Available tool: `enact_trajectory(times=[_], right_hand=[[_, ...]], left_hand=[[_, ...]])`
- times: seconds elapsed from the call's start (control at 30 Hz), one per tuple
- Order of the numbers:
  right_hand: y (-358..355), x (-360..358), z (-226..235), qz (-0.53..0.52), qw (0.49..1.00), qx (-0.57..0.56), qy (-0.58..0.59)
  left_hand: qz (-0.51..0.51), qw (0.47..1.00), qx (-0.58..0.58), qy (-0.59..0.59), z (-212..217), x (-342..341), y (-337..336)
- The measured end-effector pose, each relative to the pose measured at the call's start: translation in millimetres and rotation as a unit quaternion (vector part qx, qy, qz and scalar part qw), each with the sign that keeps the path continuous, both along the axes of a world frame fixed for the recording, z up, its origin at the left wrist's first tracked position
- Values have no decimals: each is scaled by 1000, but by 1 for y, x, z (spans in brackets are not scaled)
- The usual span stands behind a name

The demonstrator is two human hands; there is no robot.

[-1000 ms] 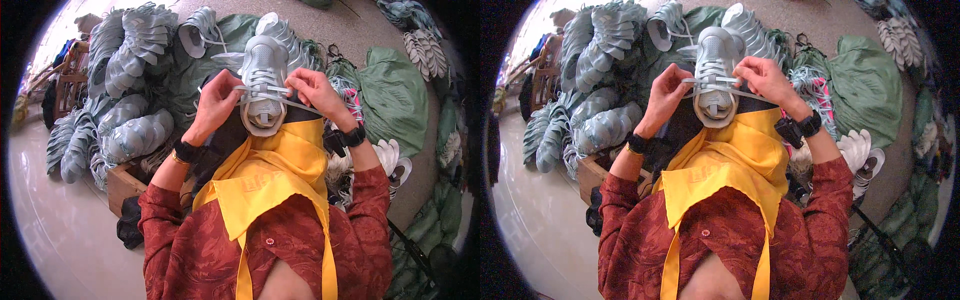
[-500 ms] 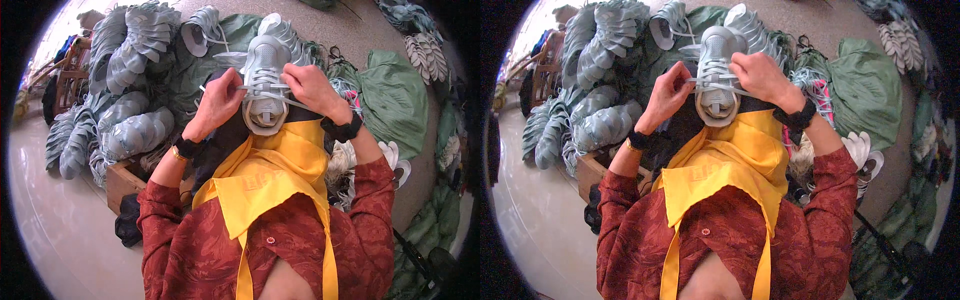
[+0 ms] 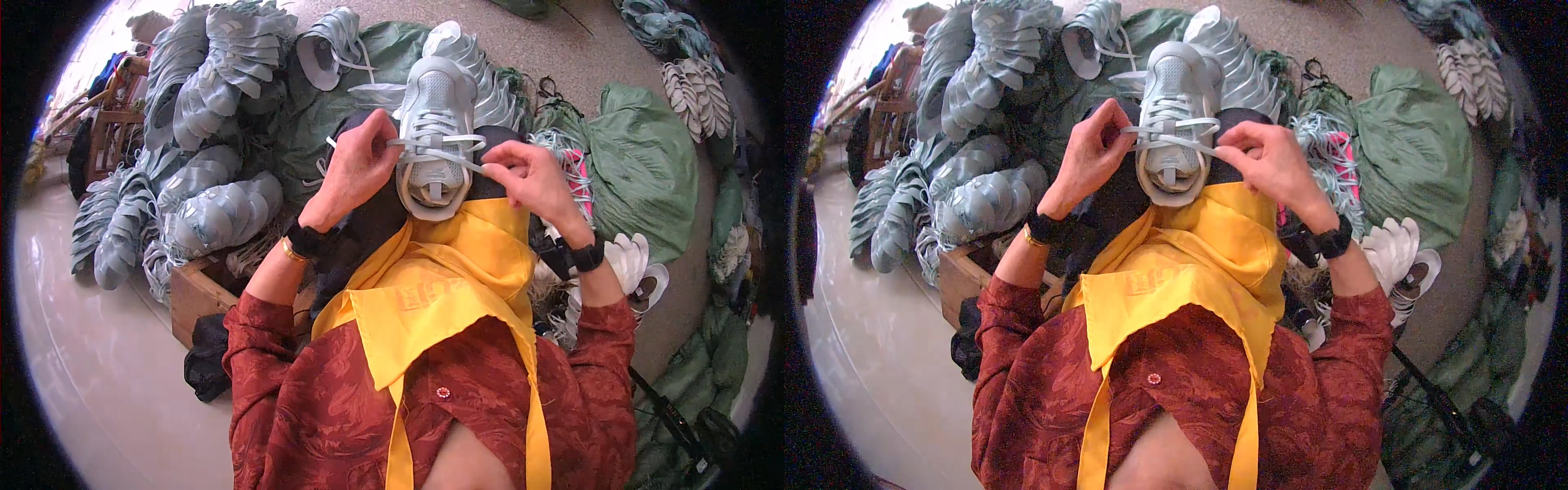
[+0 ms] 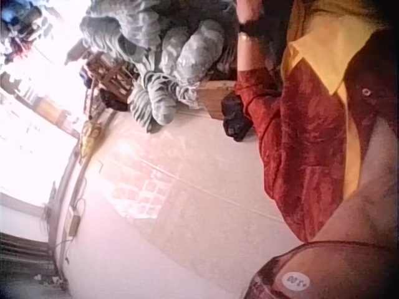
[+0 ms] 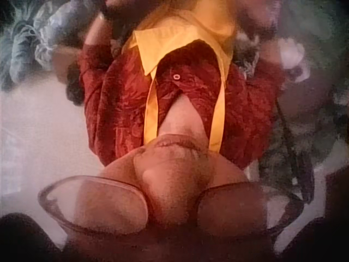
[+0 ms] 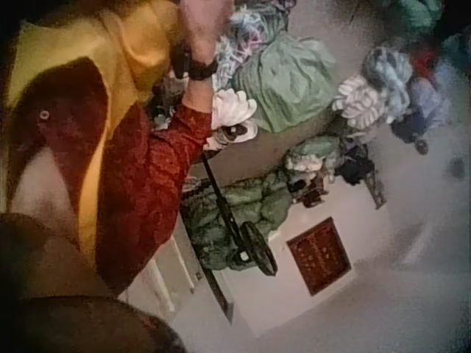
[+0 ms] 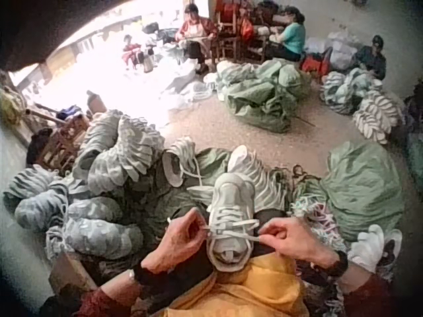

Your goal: The person sits on the floor and laces a white sneaker resting on their lap. They thread the laces through the eyelets, pull them tight, and tie a knot. The person repeats this process for a second shoe.

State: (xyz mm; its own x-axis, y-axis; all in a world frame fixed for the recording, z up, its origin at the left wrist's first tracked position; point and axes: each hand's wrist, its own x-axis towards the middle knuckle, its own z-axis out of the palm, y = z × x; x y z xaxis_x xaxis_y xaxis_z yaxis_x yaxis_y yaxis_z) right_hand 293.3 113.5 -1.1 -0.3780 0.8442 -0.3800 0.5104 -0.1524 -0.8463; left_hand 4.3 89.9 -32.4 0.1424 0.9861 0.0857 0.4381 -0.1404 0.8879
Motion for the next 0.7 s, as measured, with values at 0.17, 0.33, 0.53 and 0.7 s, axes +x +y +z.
enact_trajectory(times=[0.17, 0.33, 0.53, 0.7], right_hand=[[6, 9, -24, 32, 993, 115, 8], [3, 8, -16, 22, 993, 114, -10], [-10, 11, -2, 32, 985, 166, -24], [-22, 14, 0, -4, 970, 236, -64]], left_hand=[[-7, 1000, -14, -11, 0, -1, 1], [-7, 999, -37, -24, -6, -6, 1], [35, 998, 51, -18, 4, 2, -16], [5, 997, 9, 72, 14, -16, -28]])
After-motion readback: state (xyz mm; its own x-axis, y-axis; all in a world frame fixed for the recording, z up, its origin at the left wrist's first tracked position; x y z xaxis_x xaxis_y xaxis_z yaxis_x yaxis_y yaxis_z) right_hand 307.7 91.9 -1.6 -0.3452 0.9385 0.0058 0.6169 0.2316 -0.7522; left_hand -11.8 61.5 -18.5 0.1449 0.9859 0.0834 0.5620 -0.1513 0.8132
